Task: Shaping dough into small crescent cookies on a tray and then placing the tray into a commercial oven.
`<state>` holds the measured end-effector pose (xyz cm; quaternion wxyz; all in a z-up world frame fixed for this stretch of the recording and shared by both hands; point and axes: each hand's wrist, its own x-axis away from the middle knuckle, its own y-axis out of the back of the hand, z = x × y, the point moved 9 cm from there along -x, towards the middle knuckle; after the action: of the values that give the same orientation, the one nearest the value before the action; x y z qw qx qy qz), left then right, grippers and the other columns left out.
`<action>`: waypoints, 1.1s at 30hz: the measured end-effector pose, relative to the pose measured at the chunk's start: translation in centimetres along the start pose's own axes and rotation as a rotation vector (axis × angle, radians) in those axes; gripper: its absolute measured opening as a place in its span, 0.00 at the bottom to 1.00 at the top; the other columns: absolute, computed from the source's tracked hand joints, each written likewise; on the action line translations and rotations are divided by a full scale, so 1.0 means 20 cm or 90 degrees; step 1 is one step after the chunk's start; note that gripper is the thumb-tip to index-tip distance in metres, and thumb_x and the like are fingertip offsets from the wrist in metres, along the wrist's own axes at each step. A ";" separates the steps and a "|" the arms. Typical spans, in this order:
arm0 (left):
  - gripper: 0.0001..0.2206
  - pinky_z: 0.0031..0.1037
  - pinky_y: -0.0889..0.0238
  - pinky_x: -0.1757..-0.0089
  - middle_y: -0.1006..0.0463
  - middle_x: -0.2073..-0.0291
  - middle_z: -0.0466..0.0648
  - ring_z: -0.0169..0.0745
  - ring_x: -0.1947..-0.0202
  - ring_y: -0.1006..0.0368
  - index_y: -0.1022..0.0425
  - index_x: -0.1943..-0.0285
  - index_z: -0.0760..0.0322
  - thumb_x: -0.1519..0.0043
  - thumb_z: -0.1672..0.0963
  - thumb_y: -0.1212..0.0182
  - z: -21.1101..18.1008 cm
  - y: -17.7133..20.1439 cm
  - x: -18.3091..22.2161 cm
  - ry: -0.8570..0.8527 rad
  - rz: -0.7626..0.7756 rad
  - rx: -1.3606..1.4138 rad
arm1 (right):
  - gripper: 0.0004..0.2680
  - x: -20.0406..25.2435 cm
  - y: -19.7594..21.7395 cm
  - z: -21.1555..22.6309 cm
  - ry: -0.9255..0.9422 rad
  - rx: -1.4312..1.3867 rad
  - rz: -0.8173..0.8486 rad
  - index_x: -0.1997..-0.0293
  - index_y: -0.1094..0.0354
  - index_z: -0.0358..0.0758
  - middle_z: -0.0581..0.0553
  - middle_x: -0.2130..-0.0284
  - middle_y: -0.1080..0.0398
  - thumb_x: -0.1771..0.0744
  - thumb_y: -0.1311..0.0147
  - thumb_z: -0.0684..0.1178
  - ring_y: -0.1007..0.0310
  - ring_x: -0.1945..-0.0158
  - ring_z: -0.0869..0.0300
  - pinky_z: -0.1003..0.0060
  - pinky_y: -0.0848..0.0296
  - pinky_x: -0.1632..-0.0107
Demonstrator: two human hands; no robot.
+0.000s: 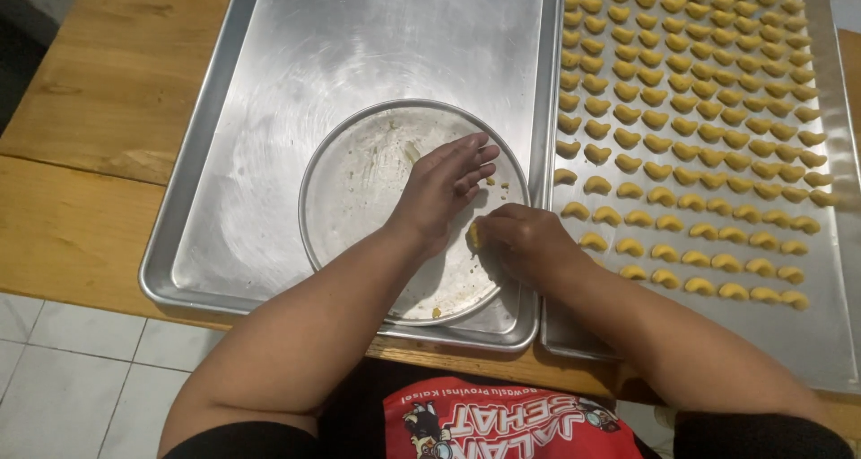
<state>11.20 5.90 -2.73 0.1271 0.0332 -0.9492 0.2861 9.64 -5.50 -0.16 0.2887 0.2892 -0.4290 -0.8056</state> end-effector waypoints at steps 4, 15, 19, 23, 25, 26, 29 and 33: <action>0.31 0.47 0.48 0.37 0.26 0.39 0.58 0.50 0.40 0.30 0.35 0.28 0.64 0.36 0.45 0.43 -0.01 -0.01 0.01 -0.004 0.001 0.005 | 0.10 0.03 0.00 0.01 0.023 0.108 0.042 0.55 0.21 0.41 0.38 0.67 0.22 0.37 0.40 0.34 0.17 0.65 0.50 0.65 0.18 0.64; 0.32 0.39 0.41 0.41 0.25 0.44 0.57 0.44 0.45 0.29 0.36 0.29 0.70 0.36 0.46 0.42 0.00 -0.03 0.01 -0.008 0.002 -0.001 | 0.10 -0.03 0.13 -0.09 -0.146 -0.154 0.092 0.54 0.23 0.33 0.29 0.67 0.23 0.38 0.37 0.39 0.19 0.67 0.42 0.52 0.20 0.64; 0.32 0.41 0.42 0.40 0.26 0.44 0.57 0.46 0.44 0.30 0.37 0.28 0.70 0.37 0.46 0.42 -0.01 -0.04 0.02 -0.011 0.002 -0.004 | 0.10 -0.04 0.05 0.00 0.032 -0.088 0.035 0.53 0.23 0.38 0.34 0.64 0.24 0.37 0.36 0.42 0.19 0.63 0.43 0.54 0.20 0.63; 0.32 0.45 0.45 0.38 0.28 0.40 0.60 0.50 0.40 0.32 0.38 0.27 0.70 0.36 0.46 0.43 -0.03 -0.06 0.04 -0.007 0.008 -0.015 | 0.06 0.01 -0.03 0.05 0.170 0.037 -0.012 0.58 0.25 0.35 0.34 0.67 0.26 0.37 0.40 0.36 0.20 0.66 0.44 0.56 0.21 0.64; 0.32 0.45 0.45 0.38 0.28 0.40 0.60 0.50 0.39 0.32 0.38 0.27 0.70 0.36 0.46 0.43 -0.03 -0.05 0.05 -0.010 0.007 -0.012 | 0.04 0.03 -0.07 0.02 0.187 0.056 -0.020 0.60 0.26 0.37 0.36 0.68 0.27 0.36 0.42 0.37 0.21 0.67 0.45 0.57 0.22 0.65; 0.32 0.44 0.45 0.39 0.27 0.40 0.60 0.50 0.40 0.32 0.38 0.28 0.70 0.36 0.46 0.43 -0.03 -0.05 0.05 -0.012 0.006 -0.012 | 0.04 0.05 -0.09 0.01 0.206 0.106 -0.032 0.59 0.28 0.36 0.37 0.69 0.28 0.35 0.43 0.37 0.22 0.68 0.47 0.58 0.22 0.65; 0.32 0.41 0.44 0.40 0.27 0.41 0.59 0.48 0.41 0.31 0.37 0.28 0.69 0.36 0.46 0.43 -0.04 -0.04 0.04 -0.011 0.005 -0.012 | 0.04 0.05 -0.10 -0.01 0.167 0.118 -0.007 0.58 0.28 0.36 0.38 0.70 0.28 0.35 0.43 0.38 0.22 0.70 0.49 0.62 0.23 0.65; 0.33 0.38 0.43 0.41 0.26 0.41 0.57 0.46 0.42 0.30 0.37 0.28 0.67 0.37 0.45 0.42 -0.03 -0.03 0.04 -0.004 0.006 -0.006 | 0.07 -0.01 0.02 0.01 -0.185 -0.258 0.140 0.57 0.23 0.35 0.34 0.75 0.24 0.37 0.39 0.42 0.20 0.73 0.51 0.60 0.24 0.67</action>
<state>10.66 5.69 -1.65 0.1231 0.0290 -0.9511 0.2818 9.74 -5.43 0.27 0.3616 0.0584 -0.3249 -0.8720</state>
